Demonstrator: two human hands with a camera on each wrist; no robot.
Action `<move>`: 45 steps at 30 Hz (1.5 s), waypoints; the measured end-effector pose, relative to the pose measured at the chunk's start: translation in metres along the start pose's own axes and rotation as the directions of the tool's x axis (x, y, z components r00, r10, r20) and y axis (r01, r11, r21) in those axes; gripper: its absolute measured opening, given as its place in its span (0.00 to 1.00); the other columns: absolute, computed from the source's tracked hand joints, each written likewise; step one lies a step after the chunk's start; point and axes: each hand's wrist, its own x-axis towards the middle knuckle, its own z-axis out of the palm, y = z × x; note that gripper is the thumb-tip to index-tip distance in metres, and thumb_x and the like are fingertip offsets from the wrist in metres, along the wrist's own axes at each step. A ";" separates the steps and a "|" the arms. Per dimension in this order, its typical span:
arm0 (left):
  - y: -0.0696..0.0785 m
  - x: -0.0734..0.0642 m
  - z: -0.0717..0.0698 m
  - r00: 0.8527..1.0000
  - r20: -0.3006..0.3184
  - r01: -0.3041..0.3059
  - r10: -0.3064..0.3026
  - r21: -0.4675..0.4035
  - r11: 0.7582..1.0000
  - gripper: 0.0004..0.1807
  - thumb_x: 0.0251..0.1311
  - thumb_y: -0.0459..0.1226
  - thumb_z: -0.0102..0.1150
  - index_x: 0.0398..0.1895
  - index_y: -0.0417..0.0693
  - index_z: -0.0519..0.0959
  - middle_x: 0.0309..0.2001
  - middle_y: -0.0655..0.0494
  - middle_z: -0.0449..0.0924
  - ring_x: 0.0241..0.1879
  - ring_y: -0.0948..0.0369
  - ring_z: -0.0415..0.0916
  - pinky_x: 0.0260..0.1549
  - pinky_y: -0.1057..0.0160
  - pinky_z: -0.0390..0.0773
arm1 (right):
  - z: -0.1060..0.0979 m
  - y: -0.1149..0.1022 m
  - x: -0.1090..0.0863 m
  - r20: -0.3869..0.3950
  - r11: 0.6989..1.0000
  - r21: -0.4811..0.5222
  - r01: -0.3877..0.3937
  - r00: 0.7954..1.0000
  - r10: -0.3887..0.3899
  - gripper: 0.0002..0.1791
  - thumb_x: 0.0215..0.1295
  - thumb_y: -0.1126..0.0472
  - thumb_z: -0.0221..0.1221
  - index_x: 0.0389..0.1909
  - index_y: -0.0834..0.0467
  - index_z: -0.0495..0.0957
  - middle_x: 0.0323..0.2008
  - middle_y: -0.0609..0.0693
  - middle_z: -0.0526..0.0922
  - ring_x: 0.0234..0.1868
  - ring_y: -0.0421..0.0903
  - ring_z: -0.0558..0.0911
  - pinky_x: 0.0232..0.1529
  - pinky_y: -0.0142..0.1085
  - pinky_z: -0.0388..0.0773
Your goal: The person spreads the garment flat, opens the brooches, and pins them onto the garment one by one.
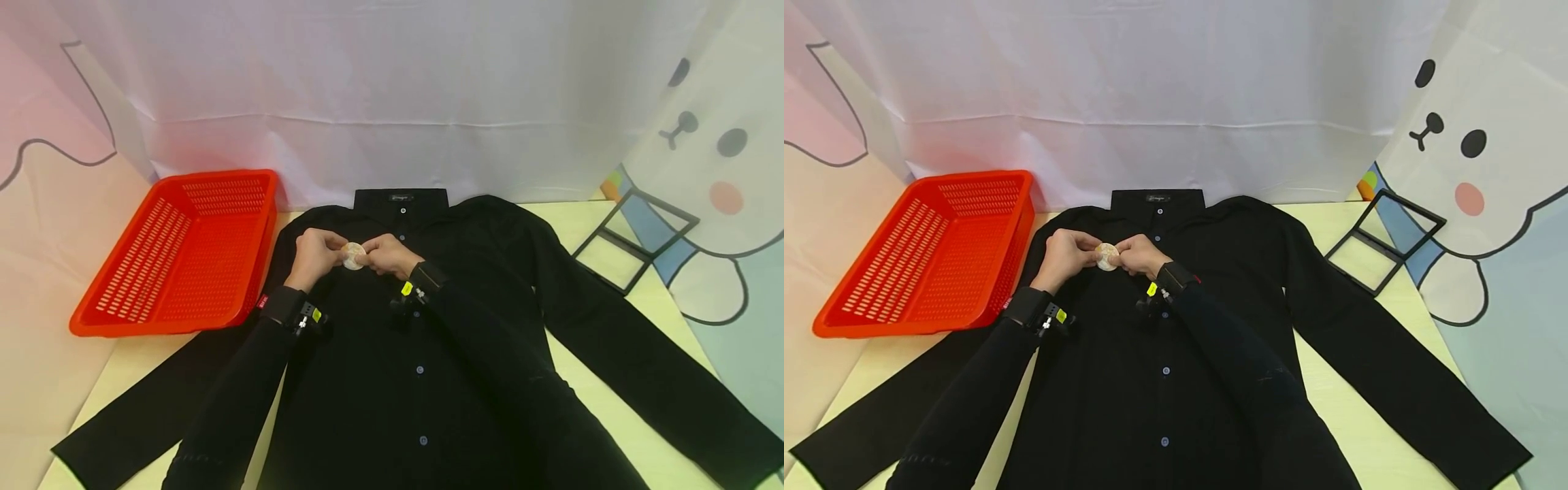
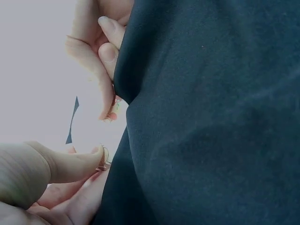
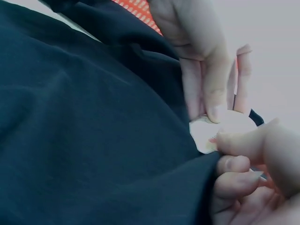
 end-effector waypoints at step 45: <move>-0.013 -0.014 0.000 0.977 0.214 -0.077 0.022 0.254 0.964 0.36 0.57 0.45 0.75 0.66 0.38 0.78 0.62 0.35 0.76 0.60 0.40 0.74 0.60 0.39 0.75 | 0.009 -0.002 -0.008 -0.030 0.717 -0.660 0.224 0.946 -0.323 0.22 0.70 0.58 0.65 0.61 0.63 0.80 0.49 0.58 0.82 0.49 0.51 0.79 0.51 0.42 0.78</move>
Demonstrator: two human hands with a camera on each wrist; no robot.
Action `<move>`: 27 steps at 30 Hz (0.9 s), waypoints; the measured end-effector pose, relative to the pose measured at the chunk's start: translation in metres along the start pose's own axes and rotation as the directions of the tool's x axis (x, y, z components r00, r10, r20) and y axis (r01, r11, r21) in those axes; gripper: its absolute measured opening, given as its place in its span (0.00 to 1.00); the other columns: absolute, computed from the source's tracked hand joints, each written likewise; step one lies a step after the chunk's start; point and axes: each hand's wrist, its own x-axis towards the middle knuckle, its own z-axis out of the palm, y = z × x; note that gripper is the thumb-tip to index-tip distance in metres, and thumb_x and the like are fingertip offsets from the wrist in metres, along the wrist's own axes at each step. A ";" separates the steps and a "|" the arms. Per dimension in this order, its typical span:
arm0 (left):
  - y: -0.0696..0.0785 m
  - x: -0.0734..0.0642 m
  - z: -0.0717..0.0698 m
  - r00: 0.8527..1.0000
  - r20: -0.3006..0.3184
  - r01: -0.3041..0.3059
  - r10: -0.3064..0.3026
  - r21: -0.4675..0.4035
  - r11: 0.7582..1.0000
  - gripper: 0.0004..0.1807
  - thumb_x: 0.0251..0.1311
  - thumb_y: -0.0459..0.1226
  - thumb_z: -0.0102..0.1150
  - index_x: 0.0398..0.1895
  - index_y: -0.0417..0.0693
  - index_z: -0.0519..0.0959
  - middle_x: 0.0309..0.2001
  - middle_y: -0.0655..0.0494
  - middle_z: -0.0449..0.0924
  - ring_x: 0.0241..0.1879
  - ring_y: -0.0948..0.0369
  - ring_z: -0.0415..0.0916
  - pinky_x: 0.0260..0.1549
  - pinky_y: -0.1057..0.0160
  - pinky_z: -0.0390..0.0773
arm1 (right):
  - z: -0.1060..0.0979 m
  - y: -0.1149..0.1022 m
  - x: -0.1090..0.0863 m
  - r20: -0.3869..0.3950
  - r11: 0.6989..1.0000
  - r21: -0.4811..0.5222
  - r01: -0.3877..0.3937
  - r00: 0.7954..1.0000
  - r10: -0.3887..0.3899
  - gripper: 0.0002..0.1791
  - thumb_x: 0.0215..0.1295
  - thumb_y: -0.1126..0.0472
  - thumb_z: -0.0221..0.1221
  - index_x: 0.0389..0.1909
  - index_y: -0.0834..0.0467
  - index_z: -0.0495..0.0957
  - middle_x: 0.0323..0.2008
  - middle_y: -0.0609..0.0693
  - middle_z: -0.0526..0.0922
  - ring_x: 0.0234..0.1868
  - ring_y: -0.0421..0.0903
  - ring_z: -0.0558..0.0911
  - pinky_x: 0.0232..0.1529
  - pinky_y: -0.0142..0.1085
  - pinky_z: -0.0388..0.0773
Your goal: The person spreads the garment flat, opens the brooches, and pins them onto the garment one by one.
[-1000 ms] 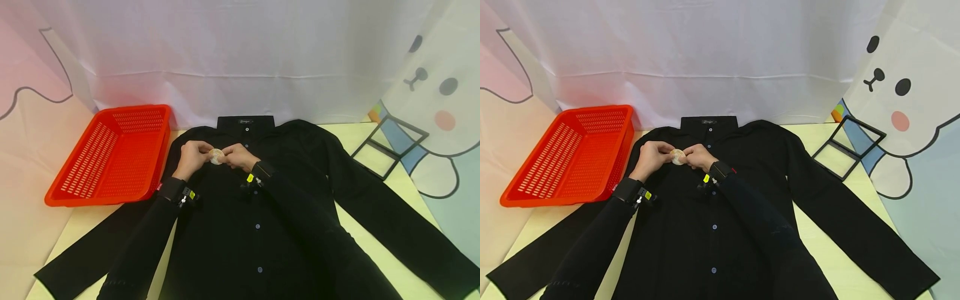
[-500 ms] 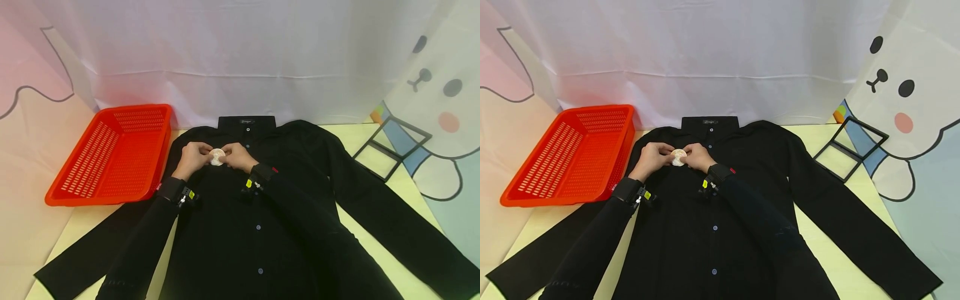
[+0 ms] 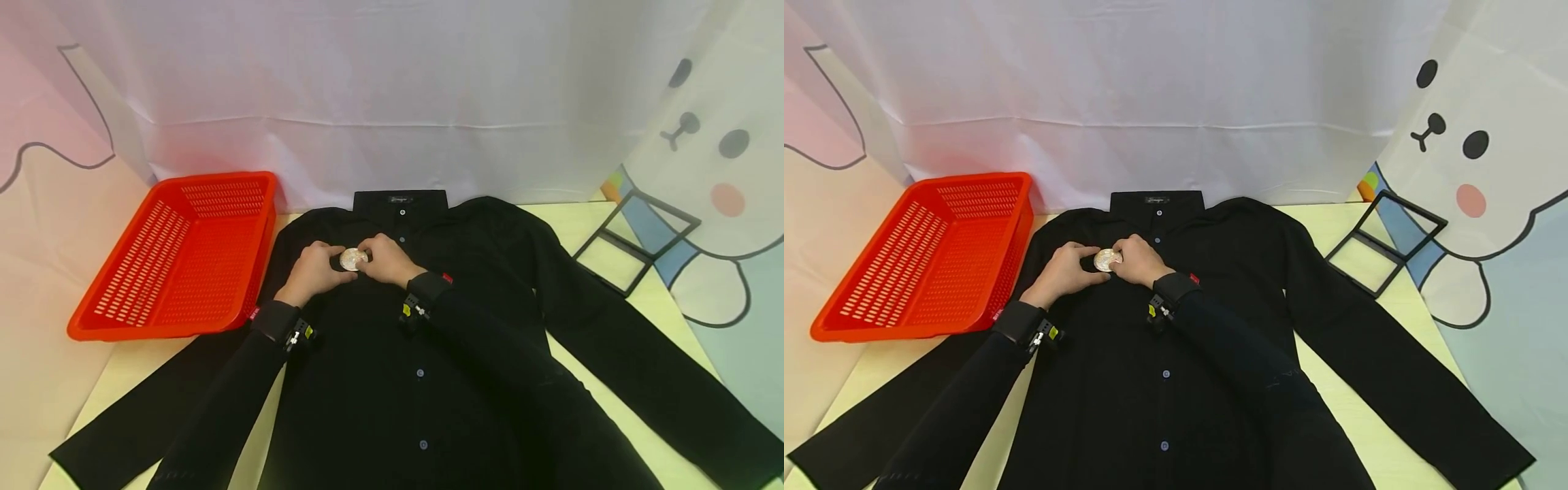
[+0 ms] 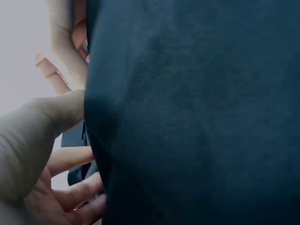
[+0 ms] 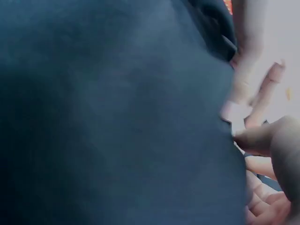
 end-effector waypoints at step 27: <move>-0.004 -0.018 -0.002 0.936 0.296 0.141 -0.190 0.179 0.974 0.66 0.52 0.68 0.67 0.85 0.55 0.41 0.84 0.44 0.29 0.80 0.32 0.25 0.68 0.20 0.34 | 0.004 -0.001 -0.011 -0.023 0.990 -0.116 -0.085 0.996 0.083 0.33 0.66 0.43 0.68 0.64 0.59 0.77 0.54 0.58 0.79 0.46 0.50 0.81 0.47 0.42 0.82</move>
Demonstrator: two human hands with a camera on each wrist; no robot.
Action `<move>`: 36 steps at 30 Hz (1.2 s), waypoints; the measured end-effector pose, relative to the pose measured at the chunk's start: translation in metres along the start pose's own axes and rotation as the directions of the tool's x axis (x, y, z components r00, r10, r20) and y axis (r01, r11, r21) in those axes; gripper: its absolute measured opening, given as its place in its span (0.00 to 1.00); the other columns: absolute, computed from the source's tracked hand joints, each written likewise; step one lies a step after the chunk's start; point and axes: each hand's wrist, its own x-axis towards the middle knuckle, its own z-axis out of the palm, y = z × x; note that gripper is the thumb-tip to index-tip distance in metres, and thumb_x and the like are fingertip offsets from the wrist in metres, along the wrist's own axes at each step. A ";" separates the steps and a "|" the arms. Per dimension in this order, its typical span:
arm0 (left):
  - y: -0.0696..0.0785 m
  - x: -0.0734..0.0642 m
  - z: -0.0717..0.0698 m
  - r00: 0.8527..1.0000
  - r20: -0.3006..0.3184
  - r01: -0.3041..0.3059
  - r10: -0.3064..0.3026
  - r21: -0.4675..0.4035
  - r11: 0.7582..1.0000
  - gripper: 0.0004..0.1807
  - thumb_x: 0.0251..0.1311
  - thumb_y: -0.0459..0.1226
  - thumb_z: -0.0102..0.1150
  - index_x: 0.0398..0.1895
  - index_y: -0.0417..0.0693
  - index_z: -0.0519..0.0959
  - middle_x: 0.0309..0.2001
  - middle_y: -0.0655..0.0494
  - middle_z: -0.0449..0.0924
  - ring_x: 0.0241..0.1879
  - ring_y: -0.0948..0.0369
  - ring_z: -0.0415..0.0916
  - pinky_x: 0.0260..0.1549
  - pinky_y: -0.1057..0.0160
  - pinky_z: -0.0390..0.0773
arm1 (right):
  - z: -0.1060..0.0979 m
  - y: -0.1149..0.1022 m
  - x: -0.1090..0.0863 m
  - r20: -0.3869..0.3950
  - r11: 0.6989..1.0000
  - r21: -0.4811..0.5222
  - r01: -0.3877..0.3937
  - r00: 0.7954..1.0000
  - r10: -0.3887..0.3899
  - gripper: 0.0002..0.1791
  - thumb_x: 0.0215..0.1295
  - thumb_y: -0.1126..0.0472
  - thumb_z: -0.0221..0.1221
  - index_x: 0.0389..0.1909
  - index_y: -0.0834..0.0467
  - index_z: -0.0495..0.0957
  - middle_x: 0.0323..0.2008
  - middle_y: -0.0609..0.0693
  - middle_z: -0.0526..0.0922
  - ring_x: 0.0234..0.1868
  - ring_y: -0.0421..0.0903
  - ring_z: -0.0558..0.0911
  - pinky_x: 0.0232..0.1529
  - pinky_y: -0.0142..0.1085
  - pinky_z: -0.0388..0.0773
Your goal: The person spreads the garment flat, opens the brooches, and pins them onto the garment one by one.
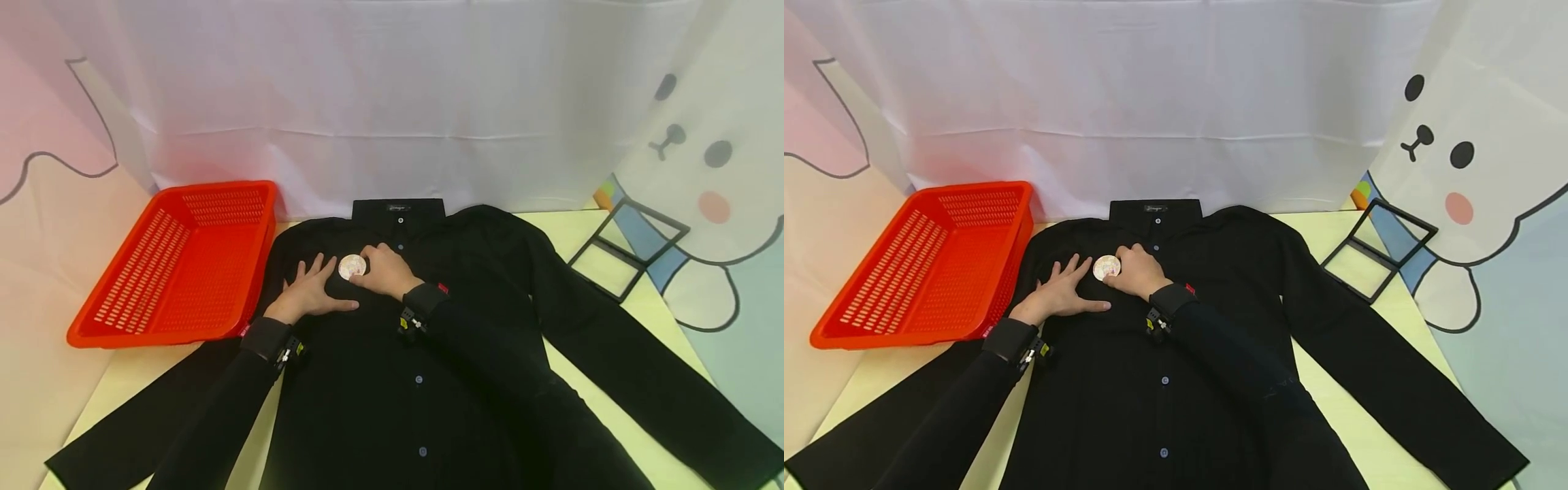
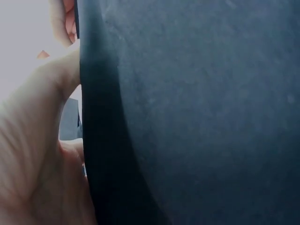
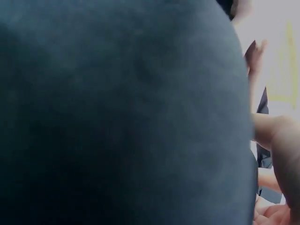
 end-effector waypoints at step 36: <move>0.033 -0.024 0.044 0.995 0.095 -0.034 0.019 0.159 0.987 0.87 0.31 0.81 0.67 0.83 0.49 0.26 0.81 0.44 0.12 0.81 0.41 0.16 0.71 0.24 0.25 | -0.108 0.153 -0.108 0.268 0.914 -0.205 -0.351 0.878 0.398 0.71 0.57 0.18 0.55 0.83 0.54 0.28 0.79 0.71 0.19 0.71 0.87 0.25 0.63 0.84 0.41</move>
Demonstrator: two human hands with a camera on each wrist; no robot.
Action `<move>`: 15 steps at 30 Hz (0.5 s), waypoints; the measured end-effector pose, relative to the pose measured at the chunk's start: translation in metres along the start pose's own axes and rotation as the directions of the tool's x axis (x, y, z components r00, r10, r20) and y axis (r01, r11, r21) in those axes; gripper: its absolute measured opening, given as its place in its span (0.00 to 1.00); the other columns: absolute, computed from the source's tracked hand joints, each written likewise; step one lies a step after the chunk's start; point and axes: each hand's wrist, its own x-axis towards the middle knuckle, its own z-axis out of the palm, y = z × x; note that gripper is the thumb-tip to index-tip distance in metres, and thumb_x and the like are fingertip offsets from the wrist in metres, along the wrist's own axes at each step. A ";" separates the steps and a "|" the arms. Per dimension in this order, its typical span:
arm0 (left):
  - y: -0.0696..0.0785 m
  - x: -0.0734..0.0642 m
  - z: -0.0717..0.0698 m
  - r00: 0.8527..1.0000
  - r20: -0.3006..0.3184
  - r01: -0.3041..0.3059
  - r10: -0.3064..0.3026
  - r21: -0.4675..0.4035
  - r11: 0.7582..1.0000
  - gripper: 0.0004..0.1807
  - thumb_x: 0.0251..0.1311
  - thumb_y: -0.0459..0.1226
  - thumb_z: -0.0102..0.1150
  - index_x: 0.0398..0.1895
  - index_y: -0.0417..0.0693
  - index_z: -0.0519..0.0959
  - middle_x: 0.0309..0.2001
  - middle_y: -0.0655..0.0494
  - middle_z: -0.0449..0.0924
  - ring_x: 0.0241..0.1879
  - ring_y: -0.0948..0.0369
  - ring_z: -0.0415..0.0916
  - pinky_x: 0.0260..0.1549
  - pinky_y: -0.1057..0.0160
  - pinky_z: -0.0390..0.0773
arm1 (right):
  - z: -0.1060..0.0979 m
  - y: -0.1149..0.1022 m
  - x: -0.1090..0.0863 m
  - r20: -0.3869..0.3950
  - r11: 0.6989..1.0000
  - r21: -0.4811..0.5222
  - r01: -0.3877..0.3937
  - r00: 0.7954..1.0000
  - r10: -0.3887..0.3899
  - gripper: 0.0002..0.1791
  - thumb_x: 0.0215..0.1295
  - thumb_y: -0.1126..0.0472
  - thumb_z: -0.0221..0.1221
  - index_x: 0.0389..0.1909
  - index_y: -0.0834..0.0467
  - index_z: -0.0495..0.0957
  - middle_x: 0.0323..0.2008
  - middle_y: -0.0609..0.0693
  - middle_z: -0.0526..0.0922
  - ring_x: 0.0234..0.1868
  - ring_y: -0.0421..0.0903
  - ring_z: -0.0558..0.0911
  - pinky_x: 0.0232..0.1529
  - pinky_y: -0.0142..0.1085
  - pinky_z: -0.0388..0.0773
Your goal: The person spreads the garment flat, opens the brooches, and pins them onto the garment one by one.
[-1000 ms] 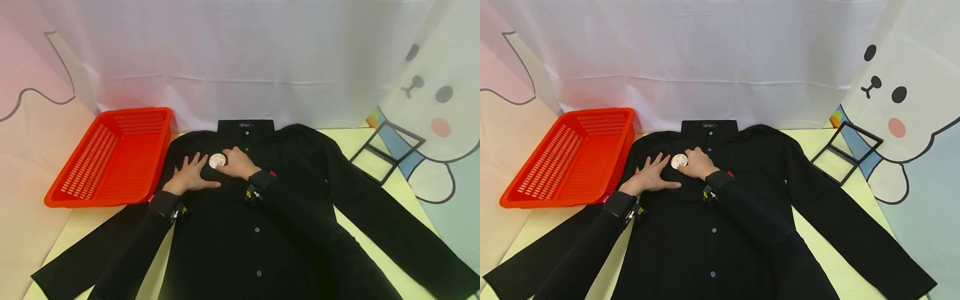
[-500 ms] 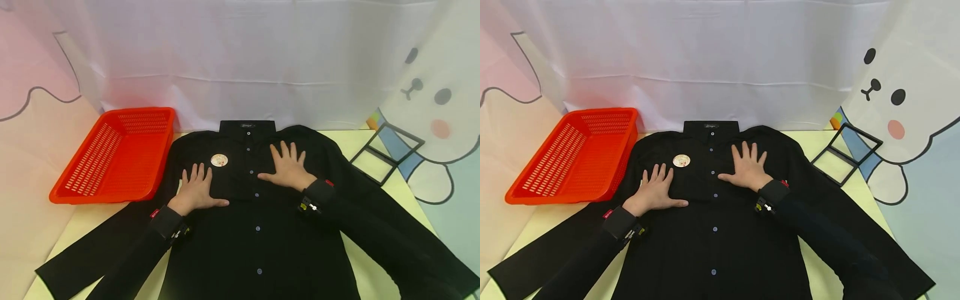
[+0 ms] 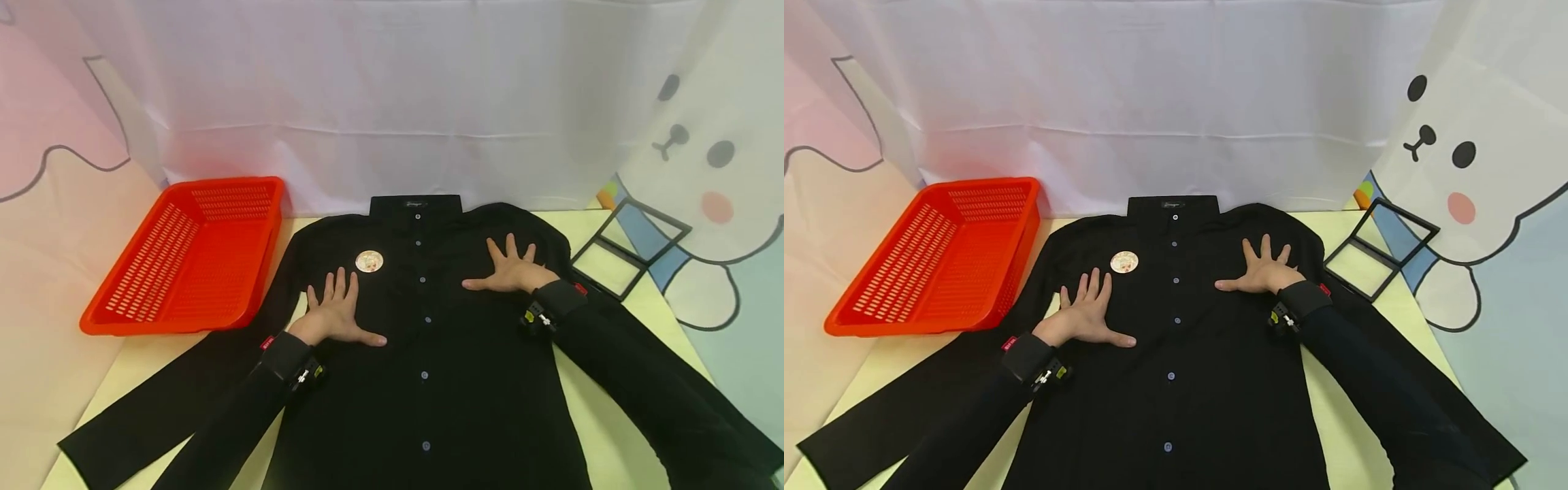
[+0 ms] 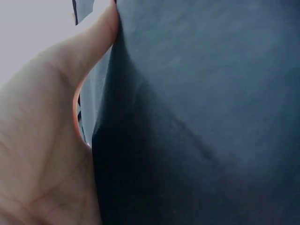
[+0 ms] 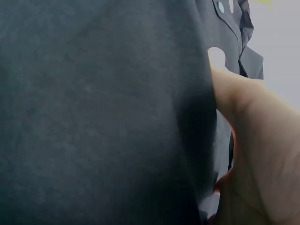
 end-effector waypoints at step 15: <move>0.006 0.027 -0.014 1.000 0.011 -0.026 0.027 -0.013 1.000 0.89 0.29 0.81 0.68 0.83 0.51 0.24 0.81 0.47 0.10 0.81 0.43 0.13 0.73 0.26 0.29 | -0.018 0.022 0.019 0.013 1.000 -0.014 0.019 1.000 -0.019 0.69 0.59 0.22 0.57 0.83 0.54 0.28 0.78 0.70 0.18 0.71 0.85 0.23 0.65 0.83 0.36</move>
